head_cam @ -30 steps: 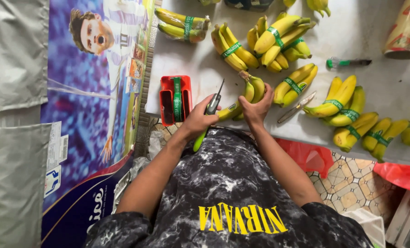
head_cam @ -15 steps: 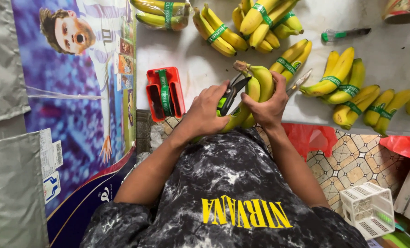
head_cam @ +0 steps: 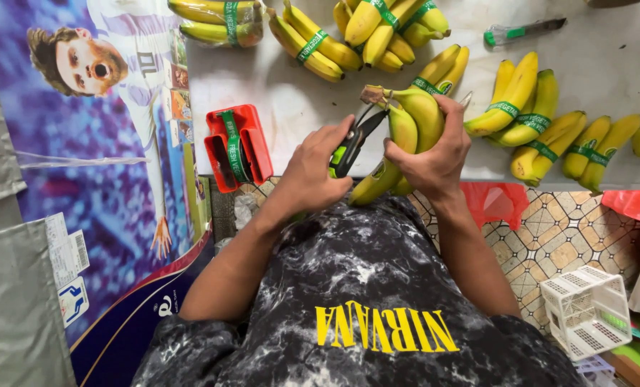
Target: The person trims the stems of bananas using shears and applies tape around the bunches using a tape dispenser.
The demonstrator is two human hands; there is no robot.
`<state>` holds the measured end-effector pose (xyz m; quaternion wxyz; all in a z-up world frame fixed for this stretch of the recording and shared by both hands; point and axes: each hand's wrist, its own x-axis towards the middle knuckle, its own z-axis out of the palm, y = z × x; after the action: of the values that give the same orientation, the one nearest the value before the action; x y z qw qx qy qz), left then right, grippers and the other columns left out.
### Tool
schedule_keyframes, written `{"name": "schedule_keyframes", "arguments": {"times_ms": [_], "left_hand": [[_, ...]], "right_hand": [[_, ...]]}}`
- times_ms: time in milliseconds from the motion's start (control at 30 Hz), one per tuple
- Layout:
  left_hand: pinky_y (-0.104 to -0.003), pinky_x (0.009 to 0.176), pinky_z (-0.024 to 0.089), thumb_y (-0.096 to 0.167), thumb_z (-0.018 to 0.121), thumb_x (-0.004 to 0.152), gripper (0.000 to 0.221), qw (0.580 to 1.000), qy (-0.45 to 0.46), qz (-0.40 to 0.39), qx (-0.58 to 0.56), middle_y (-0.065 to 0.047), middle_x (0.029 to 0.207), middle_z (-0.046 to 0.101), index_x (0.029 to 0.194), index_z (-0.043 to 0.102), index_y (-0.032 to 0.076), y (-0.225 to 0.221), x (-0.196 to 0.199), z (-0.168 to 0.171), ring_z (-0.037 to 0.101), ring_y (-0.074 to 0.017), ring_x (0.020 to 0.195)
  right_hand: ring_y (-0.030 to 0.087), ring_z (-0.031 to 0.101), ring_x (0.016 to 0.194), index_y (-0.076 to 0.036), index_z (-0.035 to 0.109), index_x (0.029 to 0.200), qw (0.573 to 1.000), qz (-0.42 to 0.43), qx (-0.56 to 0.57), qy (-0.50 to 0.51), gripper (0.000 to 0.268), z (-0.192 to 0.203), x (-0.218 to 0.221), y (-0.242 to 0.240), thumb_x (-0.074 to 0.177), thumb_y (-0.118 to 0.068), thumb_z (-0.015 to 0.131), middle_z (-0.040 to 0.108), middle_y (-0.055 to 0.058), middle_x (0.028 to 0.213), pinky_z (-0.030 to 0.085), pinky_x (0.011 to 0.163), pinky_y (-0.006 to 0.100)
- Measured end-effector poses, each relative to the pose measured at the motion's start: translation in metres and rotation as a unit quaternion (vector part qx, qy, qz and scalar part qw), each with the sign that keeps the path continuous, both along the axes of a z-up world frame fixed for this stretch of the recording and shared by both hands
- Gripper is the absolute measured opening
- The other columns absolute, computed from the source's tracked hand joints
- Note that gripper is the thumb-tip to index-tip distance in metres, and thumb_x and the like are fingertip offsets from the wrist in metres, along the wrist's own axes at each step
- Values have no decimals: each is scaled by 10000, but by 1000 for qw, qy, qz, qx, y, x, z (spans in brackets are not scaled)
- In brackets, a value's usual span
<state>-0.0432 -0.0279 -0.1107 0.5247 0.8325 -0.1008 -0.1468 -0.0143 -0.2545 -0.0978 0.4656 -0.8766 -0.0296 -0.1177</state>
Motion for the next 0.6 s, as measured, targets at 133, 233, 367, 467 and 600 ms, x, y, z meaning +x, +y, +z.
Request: {"name": "schedule_keyframes", "arguments": {"times_ms": [133,233,367,467,600], "left_hand": [[-526,893,518,158,738,644,950,1000,-15,3,14,-159,1248,653,1548,456,76,-2,6,6,645,-395,1098],[-517,883,516,175,735,630,960,997,-35,7,68,-123,1252,642,1545,455,92,-2,5,12,634,-369,1097],[-500,865,519,141,720,625,958,997,-42,23,53,-131,1236,649,1545,458,97,-2,5,13,642,-372,1083],[-417,992,503,50,680,668,919,999,14,18,-31,-172,1332,620,1545,404,51,1,8,33,622,-332,1184],[-369,1211,358,-30,590,705,864,979,137,-2,-148,-217,1566,473,1540,380,36,9,13,56,487,-288,1438]], "right_hand": [[437,719,914,15,566,1280,1000,16,4,-2,789,5,5,-9,613,-106,970,662,252,1021,577,735,521],[424,722,906,8,567,1284,999,31,18,14,789,11,7,-13,616,-117,967,670,248,1011,573,729,512],[418,715,891,23,548,1288,998,49,34,32,763,23,10,-10,651,-100,949,666,270,1000,573,722,511],[339,690,905,14,497,1279,996,77,1,53,712,41,13,-1,715,-137,905,654,229,1058,579,744,426],[277,680,952,16,460,1258,990,119,-4,78,651,54,19,8,767,-129,862,636,198,1127,600,769,334]]}}
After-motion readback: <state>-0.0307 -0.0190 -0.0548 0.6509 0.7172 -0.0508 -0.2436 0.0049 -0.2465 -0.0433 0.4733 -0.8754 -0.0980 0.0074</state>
